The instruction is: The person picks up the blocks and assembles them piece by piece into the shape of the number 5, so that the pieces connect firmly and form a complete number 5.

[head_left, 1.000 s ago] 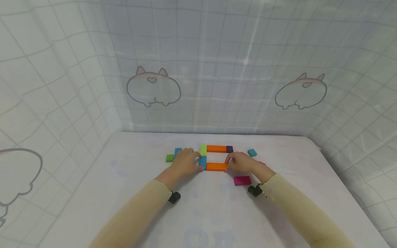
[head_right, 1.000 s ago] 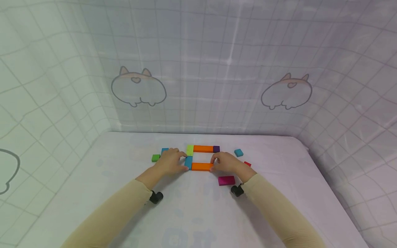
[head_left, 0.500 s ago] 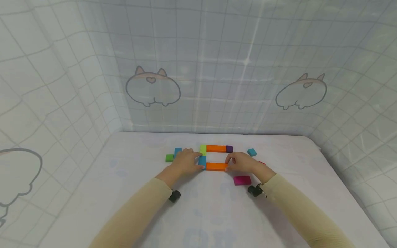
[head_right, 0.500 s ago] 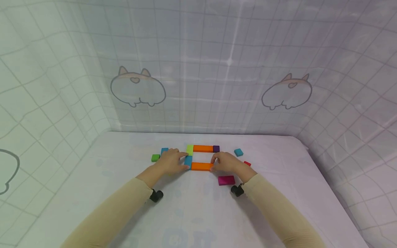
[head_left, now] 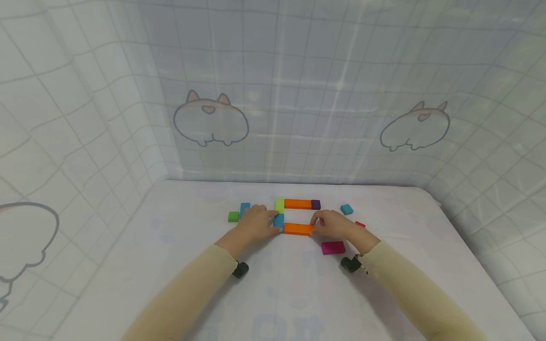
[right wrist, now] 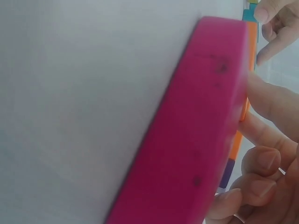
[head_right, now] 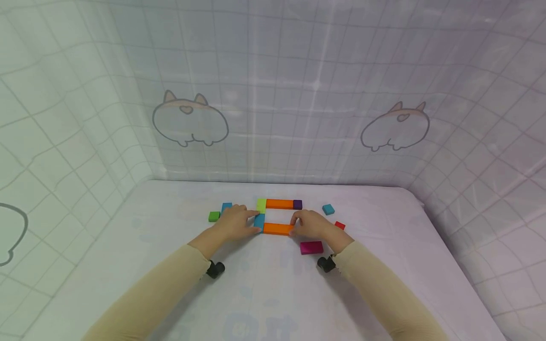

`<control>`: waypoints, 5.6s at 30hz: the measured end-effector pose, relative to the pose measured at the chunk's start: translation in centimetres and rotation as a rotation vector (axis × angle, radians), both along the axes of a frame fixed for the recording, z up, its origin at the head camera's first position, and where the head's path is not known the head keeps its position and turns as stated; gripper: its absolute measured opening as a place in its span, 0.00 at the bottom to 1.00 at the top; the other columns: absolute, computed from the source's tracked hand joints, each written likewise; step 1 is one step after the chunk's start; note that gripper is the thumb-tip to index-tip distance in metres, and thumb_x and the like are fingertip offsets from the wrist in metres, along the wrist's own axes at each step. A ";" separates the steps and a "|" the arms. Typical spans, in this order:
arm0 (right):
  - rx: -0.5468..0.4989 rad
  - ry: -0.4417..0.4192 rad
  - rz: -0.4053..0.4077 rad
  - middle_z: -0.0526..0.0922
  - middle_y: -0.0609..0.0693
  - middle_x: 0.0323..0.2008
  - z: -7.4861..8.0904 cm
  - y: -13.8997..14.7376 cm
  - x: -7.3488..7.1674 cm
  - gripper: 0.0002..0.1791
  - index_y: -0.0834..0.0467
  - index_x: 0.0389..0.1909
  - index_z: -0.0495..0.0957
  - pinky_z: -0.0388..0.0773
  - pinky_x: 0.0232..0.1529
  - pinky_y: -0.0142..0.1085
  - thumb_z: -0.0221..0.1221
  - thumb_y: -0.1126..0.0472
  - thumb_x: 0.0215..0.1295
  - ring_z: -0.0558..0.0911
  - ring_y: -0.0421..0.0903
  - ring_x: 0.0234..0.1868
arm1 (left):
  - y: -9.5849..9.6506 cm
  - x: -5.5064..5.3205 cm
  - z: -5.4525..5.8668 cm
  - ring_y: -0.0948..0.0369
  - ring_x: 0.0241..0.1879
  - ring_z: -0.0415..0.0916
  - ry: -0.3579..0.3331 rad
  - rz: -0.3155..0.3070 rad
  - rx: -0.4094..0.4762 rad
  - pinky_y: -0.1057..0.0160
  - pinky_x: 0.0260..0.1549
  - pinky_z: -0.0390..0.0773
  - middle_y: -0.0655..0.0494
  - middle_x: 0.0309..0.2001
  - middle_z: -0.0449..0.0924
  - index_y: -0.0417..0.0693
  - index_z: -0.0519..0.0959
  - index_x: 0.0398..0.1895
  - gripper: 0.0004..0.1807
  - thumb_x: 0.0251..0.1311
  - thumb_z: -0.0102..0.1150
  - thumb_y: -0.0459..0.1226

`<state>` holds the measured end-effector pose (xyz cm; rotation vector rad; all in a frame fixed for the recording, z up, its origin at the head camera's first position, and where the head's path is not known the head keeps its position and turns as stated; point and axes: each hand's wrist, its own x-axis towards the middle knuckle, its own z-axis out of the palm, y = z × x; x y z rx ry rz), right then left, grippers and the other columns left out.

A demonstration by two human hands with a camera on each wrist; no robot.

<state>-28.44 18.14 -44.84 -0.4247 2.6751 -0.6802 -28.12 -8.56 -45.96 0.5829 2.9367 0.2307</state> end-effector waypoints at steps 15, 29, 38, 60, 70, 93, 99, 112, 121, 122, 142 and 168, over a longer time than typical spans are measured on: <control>0.000 0.009 0.014 0.72 0.49 0.27 0.0 0.1 0.4 0.13 0.50 0.41 0.81 0.65 0.30 0.37 0.70 0.50 0.60 0.71 0.46 0.30 | 0.1 0.1 0.0 0.50 0.56 0.71 -0.007 0.004 -0.024 0.47 0.58 0.70 0.48 0.58 0.77 0.61 0.71 0.71 0.35 0.63 0.58 0.62; 0.007 0.029 0.029 0.70 0.49 0.26 -0.2 0.0 1.0 0.14 0.51 0.41 0.81 0.64 0.30 0.37 0.71 0.50 0.60 0.70 0.46 0.29 | 0.0 0.5 -0.1 0.51 0.53 0.71 0.006 0.002 -0.037 0.48 0.56 0.71 0.48 0.54 0.77 0.61 0.71 0.71 0.35 0.64 0.58 0.62; 0.017 0.036 0.030 0.74 0.49 0.29 -0.2 0.0 1.3 0.14 0.51 0.42 0.81 0.67 0.33 0.38 0.70 0.50 0.60 0.72 0.46 0.32 | 0.2 0.8 -0.1 0.50 0.55 0.71 0.000 0.016 -0.010 0.46 0.59 0.69 0.47 0.56 0.77 0.61 0.71 0.72 0.35 0.64 0.59 0.61; 0.008 0.103 -0.062 0.74 0.54 0.34 2.9 4.9 -0.6 0.15 0.57 0.49 0.80 0.72 0.35 0.39 0.65 0.53 0.67 0.73 0.50 0.37 | 0.0 0.7 -0.2 0.48 0.58 0.71 -0.007 0.007 -0.013 0.45 0.59 0.69 0.47 0.60 0.77 0.61 0.70 0.72 0.35 0.65 0.57 0.61; -0.018 0.113 -0.137 0.72 0.54 0.33 2.4 7.5 -1.3 0.20 0.61 0.56 0.77 0.72 0.30 0.37 0.63 0.54 0.68 0.72 0.49 0.32 | 0.0 0.7 -0.1 0.47 0.56 0.72 0.001 -0.002 -0.034 0.44 0.57 0.71 0.47 0.59 0.78 0.60 0.70 0.72 0.35 0.65 0.57 0.61; -0.008 -0.004 -0.248 0.73 0.58 0.39 0.4 9.9 -2.9 0.26 0.58 0.66 0.72 0.74 0.32 0.37 0.63 0.56 0.69 0.74 0.50 0.35 | 0.2 0.8 -0.2 0.48 0.56 0.72 -0.011 0.016 -0.036 0.45 0.59 0.70 0.48 0.59 0.78 0.62 0.69 0.73 0.35 0.66 0.57 0.60; -0.030 -0.004 -0.232 0.73 0.58 0.39 0.3 10.1 -3.0 0.24 0.59 0.63 0.74 0.75 0.33 0.38 0.63 0.58 0.69 0.74 0.51 0.36 | 0.3 1.0 0.0 0.48 0.56 0.73 -0.010 0.022 -0.034 0.45 0.59 0.70 0.47 0.59 0.78 0.62 0.68 0.73 0.34 0.66 0.57 0.60; -0.042 -0.013 -0.204 0.73 0.56 0.38 0.1 9.1 -2.2 0.18 0.57 0.54 0.78 0.75 0.33 0.37 0.66 0.57 0.66 0.74 0.52 0.39 | 0.3 0.9 -0.4 0.48 0.56 0.73 0.000 0.017 -0.031 0.44 0.59 0.69 0.47 0.60 0.79 0.61 0.68 0.73 0.35 0.66 0.57 0.60; 0.013 0.049 -0.133 0.76 0.55 0.38 0.3 6.9 -1.1 0.16 0.57 0.47 0.81 0.75 0.38 0.40 0.69 0.55 0.62 0.74 0.52 0.40 | 0.2 0.9 -0.5 0.48 0.56 0.73 -0.005 0.024 -0.030 0.45 0.59 0.69 0.48 0.59 0.79 0.62 0.68 0.74 0.35 0.65 0.57 0.60; 0.020 0.049 -0.131 0.76 0.55 0.38 0.3 6.7 -1.0 0.15 0.56 0.47 0.81 0.75 0.38 0.40 0.69 0.55 0.62 0.73 0.51 0.40 | 0.2 0.9 -0.5 0.48 0.57 0.72 -0.007 0.025 -0.027 0.45 0.60 0.69 0.48 0.59 0.79 0.61 0.68 0.74 0.35 0.66 0.57 0.60; 0.042 0.052 -0.092 0.78 0.51 0.36 -0.1 4.0 0.5 0.16 0.55 0.44 0.80 0.76 0.43 0.43 0.70 0.51 0.61 0.75 0.50 0.40 | 0.2 1.3 -0.5 0.47 0.59 0.72 -0.002 0.012 0.018 0.44 0.60 0.70 0.48 0.58 0.79 0.57 0.69 0.73 0.34 0.67 0.58 0.58; -0.010 0.047 -0.020 0.76 0.49 0.32 0.3 3.0 1.7 0.12 0.53 0.43 0.80 0.73 0.35 0.39 0.69 0.54 0.62 0.73 0.47 0.35 | 0.1 0.8 -0.5 0.48 0.57 0.75 0.000 0.001 0.032 0.45 0.58 0.71 0.50 0.57 0.81 0.56 0.71 0.72 0.33 0.66 0.58 0.57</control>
